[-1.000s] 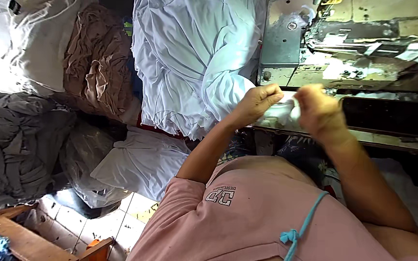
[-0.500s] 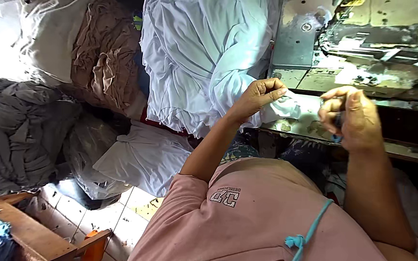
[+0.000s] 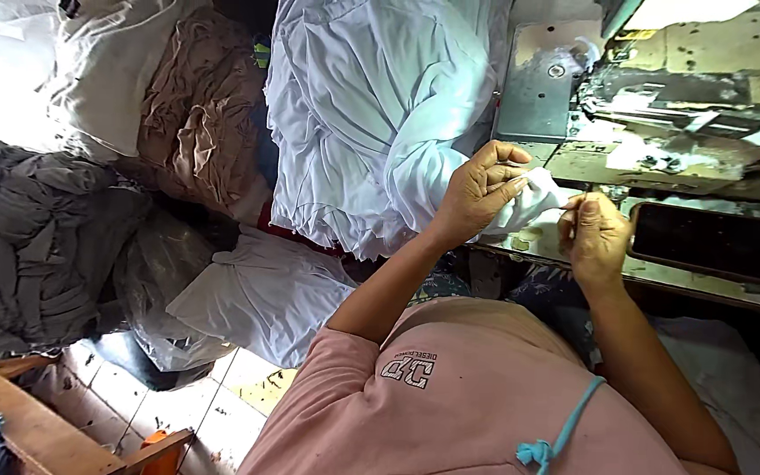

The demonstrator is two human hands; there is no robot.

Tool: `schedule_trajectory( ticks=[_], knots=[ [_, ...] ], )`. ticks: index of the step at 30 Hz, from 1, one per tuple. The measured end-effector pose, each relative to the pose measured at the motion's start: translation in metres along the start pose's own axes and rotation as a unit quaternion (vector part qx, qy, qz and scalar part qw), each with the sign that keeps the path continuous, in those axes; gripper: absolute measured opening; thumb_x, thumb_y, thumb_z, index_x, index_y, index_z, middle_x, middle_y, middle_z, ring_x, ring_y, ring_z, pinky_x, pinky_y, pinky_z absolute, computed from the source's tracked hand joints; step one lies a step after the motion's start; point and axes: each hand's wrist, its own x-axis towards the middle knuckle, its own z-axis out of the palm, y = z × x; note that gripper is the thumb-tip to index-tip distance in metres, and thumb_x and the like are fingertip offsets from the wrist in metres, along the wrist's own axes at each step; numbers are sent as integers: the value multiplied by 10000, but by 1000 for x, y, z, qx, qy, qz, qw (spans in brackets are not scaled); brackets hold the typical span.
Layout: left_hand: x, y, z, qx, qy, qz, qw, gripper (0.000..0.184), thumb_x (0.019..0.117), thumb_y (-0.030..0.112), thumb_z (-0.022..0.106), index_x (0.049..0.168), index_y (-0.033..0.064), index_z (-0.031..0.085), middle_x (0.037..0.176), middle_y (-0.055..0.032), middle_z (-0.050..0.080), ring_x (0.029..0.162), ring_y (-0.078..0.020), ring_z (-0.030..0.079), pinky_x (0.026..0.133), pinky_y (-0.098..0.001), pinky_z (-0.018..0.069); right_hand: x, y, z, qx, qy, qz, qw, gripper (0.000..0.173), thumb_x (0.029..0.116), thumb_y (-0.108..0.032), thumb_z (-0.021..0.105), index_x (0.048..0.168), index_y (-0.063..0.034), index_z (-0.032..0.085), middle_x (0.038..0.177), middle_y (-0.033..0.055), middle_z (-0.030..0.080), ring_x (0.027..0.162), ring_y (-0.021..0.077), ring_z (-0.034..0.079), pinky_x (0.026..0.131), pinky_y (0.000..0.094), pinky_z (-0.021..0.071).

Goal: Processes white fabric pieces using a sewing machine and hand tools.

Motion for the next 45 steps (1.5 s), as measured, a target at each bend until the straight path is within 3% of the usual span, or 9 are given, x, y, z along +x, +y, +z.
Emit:
schedule_trajectory(
  ticks=[4,6,10,29,45],
  knots=[
    [-2,5,6,31,-6,13,999,202,959,-104,562,1160,-106,539,976,-125,729,873,-59,706,831,-236,576,1,-57,2,52,-85,17,995,81,1071,-190,478,1045,-202,554,759,-157,580,573,-45,537,528,128,487],
    [-2,6,9,29,-3,16,999,198,961,-101,559,1158,-103,542,967,-118,733,863,-49,705,821,-228,575,1,-65,7,12,-110,4,994,67,1063,-153,479,1061,-129,542,751,-109,563,565,-26,537,525,142,496],
    [-3,7,12,27,11,22,999,209,948,-112,568,1156,-100,552,962,-115,739,828,-38,703,781,-209,574,3,-62,14,-53,-98,-12,994,136,1072,-148,491,1100,-41,570,731,-54,561,539,-15,533,497,141,485],
    [-3,9,9,25,17,18,999,248,921,-115,576,1166,-88,545,884,-68,737,731,8,657,686,-165,533,6,-66,12,-19,-114,6,993,109,1067,-143,494,1087,-67,569,730,-70,562,521,-16,529,485,135,488],
    [-4,13,11,39,19,12,999,258,924,-115,585,1178,-96,547,913,-93,740,769,-15,681,720,-177,553,7,-65,15,-69,-90,-15,993,138,1076,-169,502,1063,-47,565,710,-63,546,524,-27,518,498,128,476]
  ],
)
